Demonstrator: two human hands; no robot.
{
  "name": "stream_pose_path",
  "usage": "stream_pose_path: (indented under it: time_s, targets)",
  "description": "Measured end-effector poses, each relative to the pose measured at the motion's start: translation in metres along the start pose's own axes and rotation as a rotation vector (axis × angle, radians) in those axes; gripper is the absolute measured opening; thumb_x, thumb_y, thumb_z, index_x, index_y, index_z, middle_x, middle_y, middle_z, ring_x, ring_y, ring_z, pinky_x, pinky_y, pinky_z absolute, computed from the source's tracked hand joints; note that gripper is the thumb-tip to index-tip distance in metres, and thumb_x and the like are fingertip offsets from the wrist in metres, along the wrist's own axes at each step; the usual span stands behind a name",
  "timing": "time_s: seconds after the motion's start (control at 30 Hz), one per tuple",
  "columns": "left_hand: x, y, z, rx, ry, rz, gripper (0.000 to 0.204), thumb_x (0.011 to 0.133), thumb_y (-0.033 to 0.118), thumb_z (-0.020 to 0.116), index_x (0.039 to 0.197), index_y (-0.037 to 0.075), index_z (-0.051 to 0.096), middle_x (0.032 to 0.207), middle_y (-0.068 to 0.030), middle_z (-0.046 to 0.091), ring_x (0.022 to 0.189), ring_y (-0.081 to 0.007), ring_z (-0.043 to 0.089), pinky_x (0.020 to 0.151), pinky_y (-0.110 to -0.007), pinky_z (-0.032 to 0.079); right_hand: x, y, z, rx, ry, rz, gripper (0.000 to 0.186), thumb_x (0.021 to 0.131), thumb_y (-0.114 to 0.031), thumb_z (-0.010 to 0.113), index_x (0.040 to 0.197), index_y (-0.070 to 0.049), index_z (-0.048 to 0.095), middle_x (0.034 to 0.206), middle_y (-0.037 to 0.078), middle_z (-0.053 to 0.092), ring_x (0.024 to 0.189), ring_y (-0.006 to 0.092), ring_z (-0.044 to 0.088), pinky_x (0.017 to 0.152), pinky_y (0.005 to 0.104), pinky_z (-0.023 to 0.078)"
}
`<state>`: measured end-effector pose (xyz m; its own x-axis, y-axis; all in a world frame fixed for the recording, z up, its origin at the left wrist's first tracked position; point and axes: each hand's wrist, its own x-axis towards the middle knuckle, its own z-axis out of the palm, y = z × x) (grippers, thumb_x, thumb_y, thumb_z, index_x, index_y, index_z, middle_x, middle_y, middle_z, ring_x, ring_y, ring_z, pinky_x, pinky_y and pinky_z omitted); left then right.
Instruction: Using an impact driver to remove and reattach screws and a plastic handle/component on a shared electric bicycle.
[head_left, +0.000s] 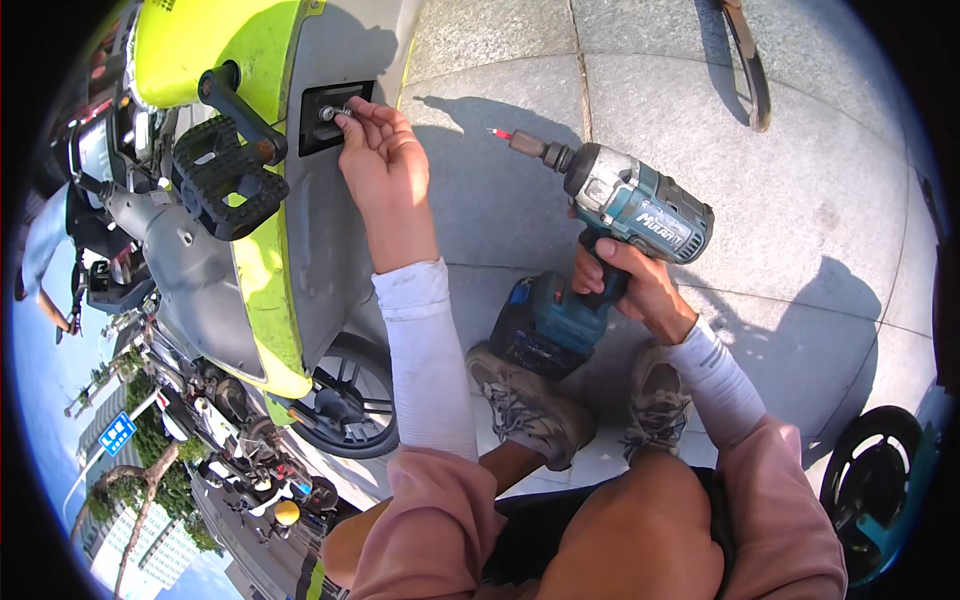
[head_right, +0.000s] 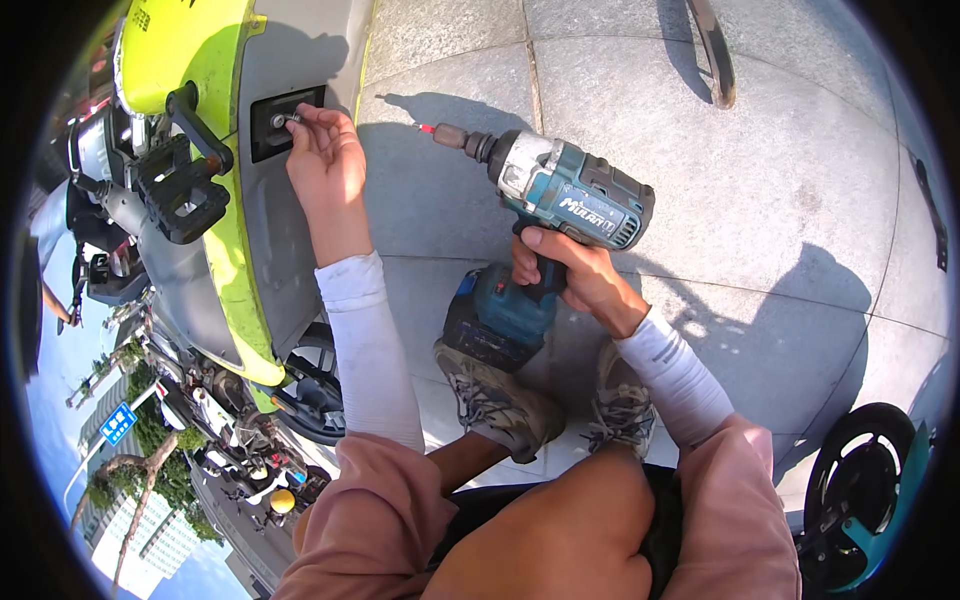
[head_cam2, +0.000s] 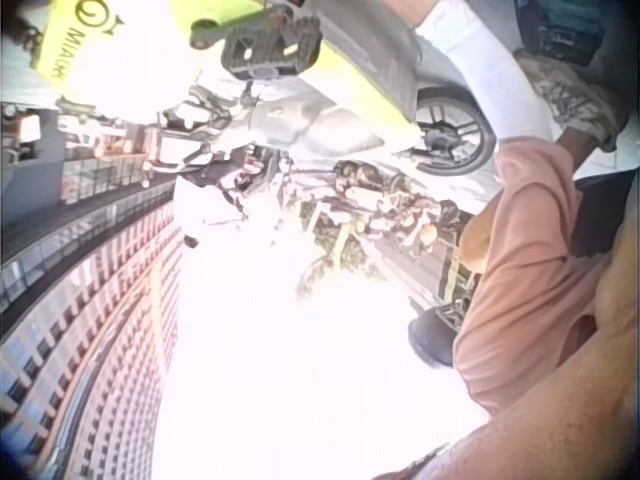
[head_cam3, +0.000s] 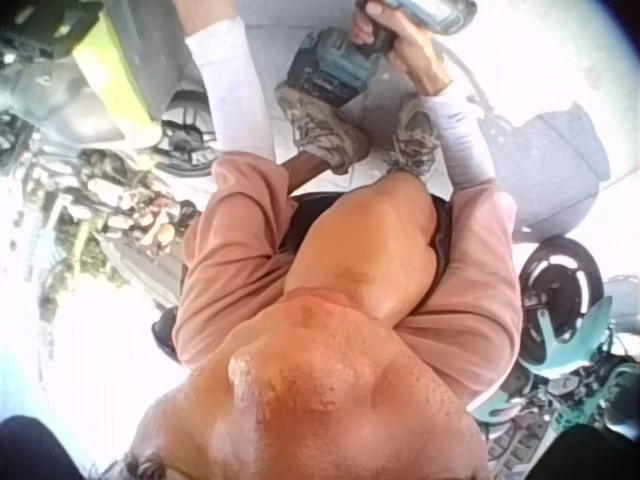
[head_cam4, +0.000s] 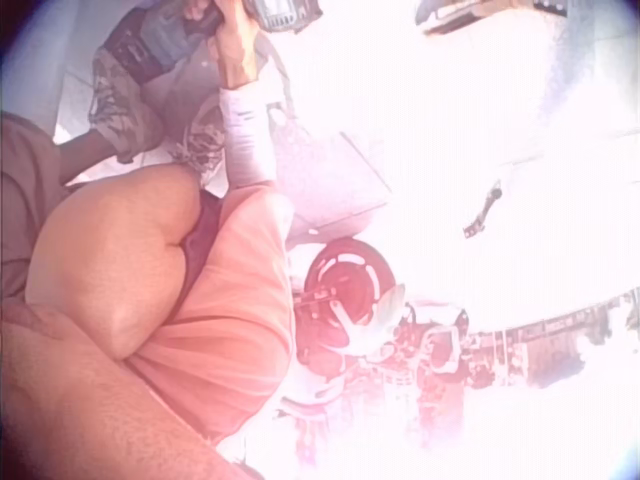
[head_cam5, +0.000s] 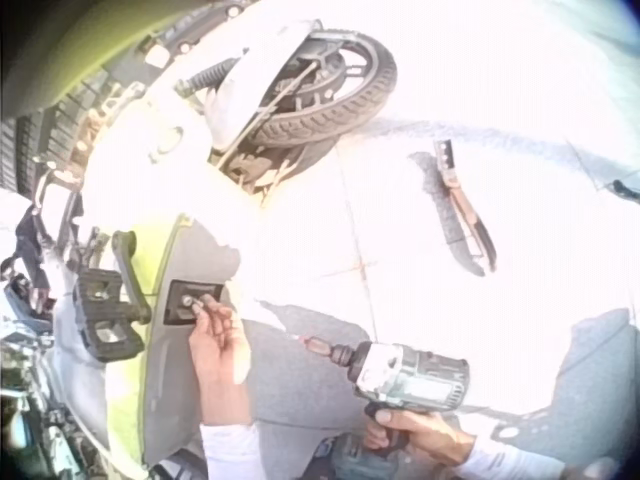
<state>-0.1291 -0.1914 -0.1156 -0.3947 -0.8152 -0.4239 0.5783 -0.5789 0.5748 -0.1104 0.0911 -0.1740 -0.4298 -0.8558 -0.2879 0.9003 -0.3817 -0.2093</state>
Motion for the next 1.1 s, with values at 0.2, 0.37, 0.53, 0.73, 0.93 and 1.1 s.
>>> stream_pose_path:
  time_s: [0.2, 0.37, 0.53, 0.73, 0.93, 1.1]
  targets:
    - [0.002, -0.003, -0.005, 0.15, -0.093, 0.106, 0.017, 0.099, 0.013, 0.052, 0.108, -0.002, 0.054, 0.103, -0.0101, 0.062, 0.09, -0.0177, 0.06, 0.079, -0.032, 0.05, 0.005, 0.005, 0.003, -0.032, 0.008, -0.001, 0.015, 0.094, -0.017, 0.057, 0.1, -0.003, 0.053, 0.071, 0.005, 0.051, 0.065, 0.0133, 0.049, 0.064, 0.0303, 0.045]
    - [-0.004, 0.003, -0.004, 0.238, -0.001, 0.045, 0.025, 0.099, 0.016, 0.054, 0.116, -0.002, 0.053, 0.11, -0.0103, 0.063, 0.094, -0.0183, 0.061, 0.083, -0.032, 0.05, 0.012, 0.002, -0.002, -0.158, -0.021, -0.03, 0.036, 0.095, -0.022, 0.056, 0.124, -0.003, 0.047, 0.072, 0.007, 0.051, 0.063, 0.0148, 0.049, 0.064, 0.0324, 0.044]
    - [-0.018, 0.014, -0.008, 0.47, -0.059, 0.054, 0.035, 0.1, 0.02, 0.052, 0.127, -0.002, 0.049, 0.121, -0.0125, 0.061, 0.106, -0.0206, 0.059, 0.09, -0.032, 0.049, 0.044, 0.009, 0.017, -0.162, -0.052, -0.039, 0.029, 0.096, -0.022, 0.053, 0.117, -0.003, 0.049, 0.068, 0.008, 0.053, 0.059, 0.0156, 0.051, 0.059, 0.0324, 0.045]
    - [-0.054, 0.036, -0.006, 0.948, -0.172, -0.007, 0.048, 0.1, 0.034, 0.052, 0.133, -0.001, 0.049, 0.128, -0.0139, 0.059, 0.115, -0.0249, 0.057, 0.1, -0.038, 0.041, 0.086, 0.031, 0.041, -0.011, -0.09, -0.018, 0.021, 0.095, -0.023, 0.053, 0.104, -0.004, 0.052, 0.064, 0.006, 0.051, 0.057, 0.015, 0.05, 0.058, 0.0315, 0.044]
    - [-0.122, 0.063, -0.045, 1.984, -0.574, 0.299, 0.083, 0.071, 0.047, 0.081, 0.131, -0.003, 0.05, 0.115, -0.0193, 0.061, 0.107, -0.0336, 0.06, 0.09, -0.042, 0.047, 0.104, 0.045, 0.047, 0.051, -0.075, 0.036, 0.017, 0.093, -0.021, 0.059, 0.089, -0.004, 0.058, 0.063, 0.006, 0.057, 0.054, 0.0153, 0.054, 0.055, 0.0292, 0.046]
    - [-0.129, 0.065, -0.057, 2.145, -0.637, 0.32, 0.092, 0.05, 0.037, 0.093, 0.124, -0.002, 0.055, 0.1, -0.0182, 0.06, 0.094, -0.034, 0.061, 0.08, -0.041, 0.05, 0.113, 0.051, 0.047, 0.147, -0.09, 0.053, 0.016, 0.092, -0.02, 0.06, 0.089, -0.004, 0.058, 0.063, 0.006, 0.056, 0.054, 0.0158, 0.053, 0.055, 0.0296, 0.046]
